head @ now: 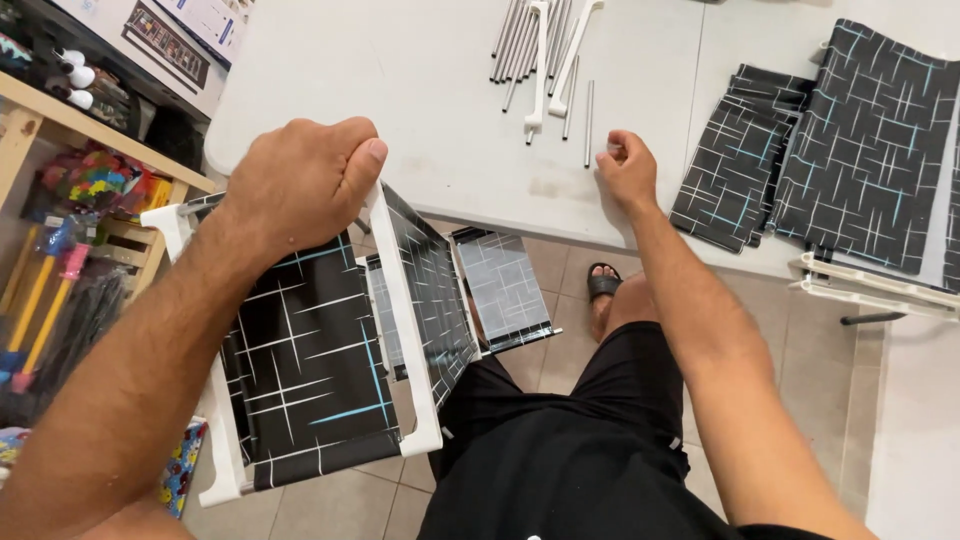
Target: Assembling a multi-tier storage shelf by connecting metal rods to plastic frames and fabric shelves.
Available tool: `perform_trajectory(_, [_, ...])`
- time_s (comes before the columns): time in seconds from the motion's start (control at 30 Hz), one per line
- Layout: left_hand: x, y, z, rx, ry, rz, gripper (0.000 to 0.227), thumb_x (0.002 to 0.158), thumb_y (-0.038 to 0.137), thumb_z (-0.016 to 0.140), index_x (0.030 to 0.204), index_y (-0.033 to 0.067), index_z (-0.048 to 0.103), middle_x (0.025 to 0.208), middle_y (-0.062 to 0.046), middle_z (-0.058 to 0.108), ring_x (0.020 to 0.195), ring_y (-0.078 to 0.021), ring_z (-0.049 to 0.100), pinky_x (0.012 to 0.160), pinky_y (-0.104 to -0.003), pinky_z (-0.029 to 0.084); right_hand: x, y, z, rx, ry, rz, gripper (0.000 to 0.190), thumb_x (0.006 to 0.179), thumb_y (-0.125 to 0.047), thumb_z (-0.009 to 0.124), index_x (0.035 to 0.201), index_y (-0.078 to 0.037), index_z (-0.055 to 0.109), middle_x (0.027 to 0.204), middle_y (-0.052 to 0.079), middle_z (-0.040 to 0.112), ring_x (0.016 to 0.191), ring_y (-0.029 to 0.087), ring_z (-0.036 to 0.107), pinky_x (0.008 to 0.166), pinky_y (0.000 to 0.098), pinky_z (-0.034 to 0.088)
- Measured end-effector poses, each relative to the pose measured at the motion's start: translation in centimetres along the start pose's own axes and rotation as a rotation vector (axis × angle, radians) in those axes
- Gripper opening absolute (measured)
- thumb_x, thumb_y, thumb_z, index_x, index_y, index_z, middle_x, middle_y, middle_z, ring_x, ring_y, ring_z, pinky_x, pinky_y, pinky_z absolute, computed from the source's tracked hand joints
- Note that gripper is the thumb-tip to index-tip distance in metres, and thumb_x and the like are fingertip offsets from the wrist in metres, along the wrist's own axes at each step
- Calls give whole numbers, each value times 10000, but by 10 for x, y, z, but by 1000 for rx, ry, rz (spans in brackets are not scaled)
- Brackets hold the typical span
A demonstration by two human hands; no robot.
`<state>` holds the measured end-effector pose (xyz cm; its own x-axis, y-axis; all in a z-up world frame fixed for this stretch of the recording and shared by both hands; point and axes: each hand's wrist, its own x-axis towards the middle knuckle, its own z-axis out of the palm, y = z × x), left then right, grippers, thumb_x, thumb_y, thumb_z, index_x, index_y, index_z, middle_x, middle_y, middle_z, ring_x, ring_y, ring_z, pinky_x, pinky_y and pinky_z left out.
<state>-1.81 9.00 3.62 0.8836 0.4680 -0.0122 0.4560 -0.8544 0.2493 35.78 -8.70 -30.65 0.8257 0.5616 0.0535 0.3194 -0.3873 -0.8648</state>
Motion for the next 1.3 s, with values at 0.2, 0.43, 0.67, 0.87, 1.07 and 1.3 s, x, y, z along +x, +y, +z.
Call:
perform_trajectory(0.2, [4,-10,4,-2,-4,34,432,1114,380,371,957,110,670,674,-231,663,703,-487,689,698,-550,534,-90,10,-1,-37,-61,-134,195,871,-203,777,1051,-127,776,866,83,697,815,224,673,781,346,539])
perform_trajectory(0.43, [-7,-5,2,-31,15,93,381,1098,361,411,969,128,683,668,-208,662,680,-474,678,690,-542,534,-205,7,1,-140,-655,204,709,861,-432,780,1422,-63,553,1297,193,693,1183,343,674,992,482,540])
perform_trajectory(0.67, [-51,-4,-12,92,-79,126,420,1068,421,363,1000,111,639,725,-67,669,640,-293,637,590,-472,486,-224,-30,0,70,-838,386,871,899,-425,703,1557,33,361,642,-65,288,566,75,373,544,261,300])
perform_trajectory(0.87, [-55,-16,-13,-8,40,29,428,1115,329,365,1101,58,696,937,-95,722,779,-276,651,614,-449,493,-233,-13,29,-68,-817,378,215,954,-265,620,782,-143,583,662,-16,529,577,138,499,523,326,394])
perform_trajectory(1.07, [-45,-15,-28,-57,-54,-17,451,1098,304,367,1207,43,719,1035,-149,746,911,-327,671,677,-493,488,-249,-12,18,75,-1118,403,599,912,-172,776,493,-153,349,465,-10,436,441,125,552,466,270,455])
perform_trajectory(1.3, [-95,-14,-31,-53,-2,148,493,1026,339,417,614,80,487,517,-31,462,470,-215,420,491,-401,282,-276,-2,-5,150,-1000,284,717,789,-403,807,1383,-112,532,1292,32,667,1215,192,627,1055,367,503])
